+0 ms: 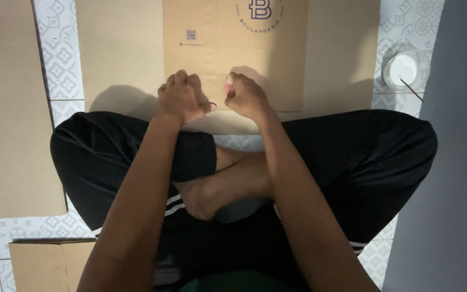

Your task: The person sits on the floor and folds a large piece of cardboard. They fold the sides inward, press down on the creases, and then fold the top and bottom flaps to create a sealed package.

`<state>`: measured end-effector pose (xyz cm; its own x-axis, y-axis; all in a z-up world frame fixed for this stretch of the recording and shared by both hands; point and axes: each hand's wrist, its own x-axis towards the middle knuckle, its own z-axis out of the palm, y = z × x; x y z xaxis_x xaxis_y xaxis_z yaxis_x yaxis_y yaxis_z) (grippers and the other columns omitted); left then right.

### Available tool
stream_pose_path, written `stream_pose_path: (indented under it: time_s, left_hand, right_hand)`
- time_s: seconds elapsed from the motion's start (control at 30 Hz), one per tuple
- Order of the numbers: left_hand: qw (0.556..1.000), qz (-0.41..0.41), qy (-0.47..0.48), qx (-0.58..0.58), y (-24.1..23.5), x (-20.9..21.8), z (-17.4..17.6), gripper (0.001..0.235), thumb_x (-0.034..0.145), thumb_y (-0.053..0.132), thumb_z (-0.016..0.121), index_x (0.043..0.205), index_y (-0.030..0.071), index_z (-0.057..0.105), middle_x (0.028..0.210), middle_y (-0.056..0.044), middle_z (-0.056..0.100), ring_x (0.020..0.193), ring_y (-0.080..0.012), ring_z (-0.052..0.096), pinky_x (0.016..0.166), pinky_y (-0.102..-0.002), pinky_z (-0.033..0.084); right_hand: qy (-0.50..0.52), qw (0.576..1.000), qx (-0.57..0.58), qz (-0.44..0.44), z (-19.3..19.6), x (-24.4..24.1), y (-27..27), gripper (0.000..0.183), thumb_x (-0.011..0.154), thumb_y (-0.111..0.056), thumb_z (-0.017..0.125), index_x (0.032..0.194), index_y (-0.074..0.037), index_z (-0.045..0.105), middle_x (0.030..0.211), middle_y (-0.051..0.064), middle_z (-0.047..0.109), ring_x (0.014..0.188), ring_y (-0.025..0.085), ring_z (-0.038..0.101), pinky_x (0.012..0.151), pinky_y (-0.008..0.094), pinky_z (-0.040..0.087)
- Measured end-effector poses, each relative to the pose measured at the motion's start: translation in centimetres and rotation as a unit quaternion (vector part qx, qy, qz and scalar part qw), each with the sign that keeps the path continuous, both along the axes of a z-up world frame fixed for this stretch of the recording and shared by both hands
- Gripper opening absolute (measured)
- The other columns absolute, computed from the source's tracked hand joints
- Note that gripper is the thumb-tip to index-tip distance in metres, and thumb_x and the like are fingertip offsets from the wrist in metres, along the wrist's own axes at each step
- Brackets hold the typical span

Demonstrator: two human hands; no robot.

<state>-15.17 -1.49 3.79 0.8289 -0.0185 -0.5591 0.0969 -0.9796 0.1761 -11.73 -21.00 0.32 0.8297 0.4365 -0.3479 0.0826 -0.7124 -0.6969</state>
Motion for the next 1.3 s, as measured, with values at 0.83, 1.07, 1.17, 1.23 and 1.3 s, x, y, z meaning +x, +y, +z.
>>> stream_pose_path:
  time_s: [0.83,1.07,1.17,1.23,1.3]
  left_hand:
    - [0.999,-0.047,-0.010,-0.012,0.5,0.0,-1.1,0.066,0.089,0.061,0.066,0.127,0.014,0.042,0.142,-0.015,0.042,0.147,-0.0386,0.036,0.116,-0.058,0.036]
    - [0.998,-0.041,-0.029,-0.029,0.7,0.1,-1.0,0.064,0.086,0.060,0.073,0.123,0.015,0.047,0.134,-0.013,0.046,0.140,-0.0369,0.044,0.112,-0.056,0.040]
    - [0.998,-0.014,-0.010,-0.069,1.3,0.1,-1.0,0.057,0.085,0.058,0.072,0.117,0.017,0.049,0.132,-0.011,0.047,0.140,-0.0361,0.044,0.113,-0.057,0.038]
    - [0.995,0.002,0.010,-0.099,1.7,0.4,-1.8,0.050,0.086,0.057,0.070,0.113,0.019,0.051,0.132,-0.009,0.048,0.141,-0.0356,0.042,0.115,-0.057,0.036]
    - [0.991,0.036,-0.016,-0.130,2.0,0.6,-3.3,0.033,0.095,0.051,0.060,0.104,0.018,0.060,0.125,-0.009,0.055,0.134,-0.0338,0.051,0.110,-0.055,0.040]
  right_hand:
    - [0.029,0.998,-0.030,-0.038,4.1,-0.1,1.3,0.028,0.093,-0.034,0.060,0.103,-0.008,0.061,0.099,0.021,0.070,0.103,0.044,0.071,0.087,0.056,0.054]
    - [-0.007,0.991,-0.122,-0.055,5.2,-0.3,3.2,0.038,0.097,-0.042,0.060,0.107,-0.005,0.064,0.097,0.021,0.073,0.098,0.042,0.074,0.080,0.053,0.059]
    - [-0.001,0.990,-0.133,-0.037,5.1,-0.5,3.2,0.047,0.098,-0.041,0.061,0.120,0.000,0.062,0.107,0.024,0.071,0.107,0.043,0.071,0.086,0.054,0.058]
    - [0.006,0.991,-0.134,-0.024,5.7,-0.5,3.2,0.056,0.097,-0.040,0.062,0.132,0.004,0.059,0.118,0.026,0.070,0.116,0.043,0.068,0.093,0.055,0.057]
    - [0.041,0.990,-0.135,-0.027,7.0,-0.8,3.3,0.067,0.093,-0.037,0.066,0.143,0.005,0.050,0.129,0.026,0.065,0.124,0.042,0.063,0.102,0.056,0.053]
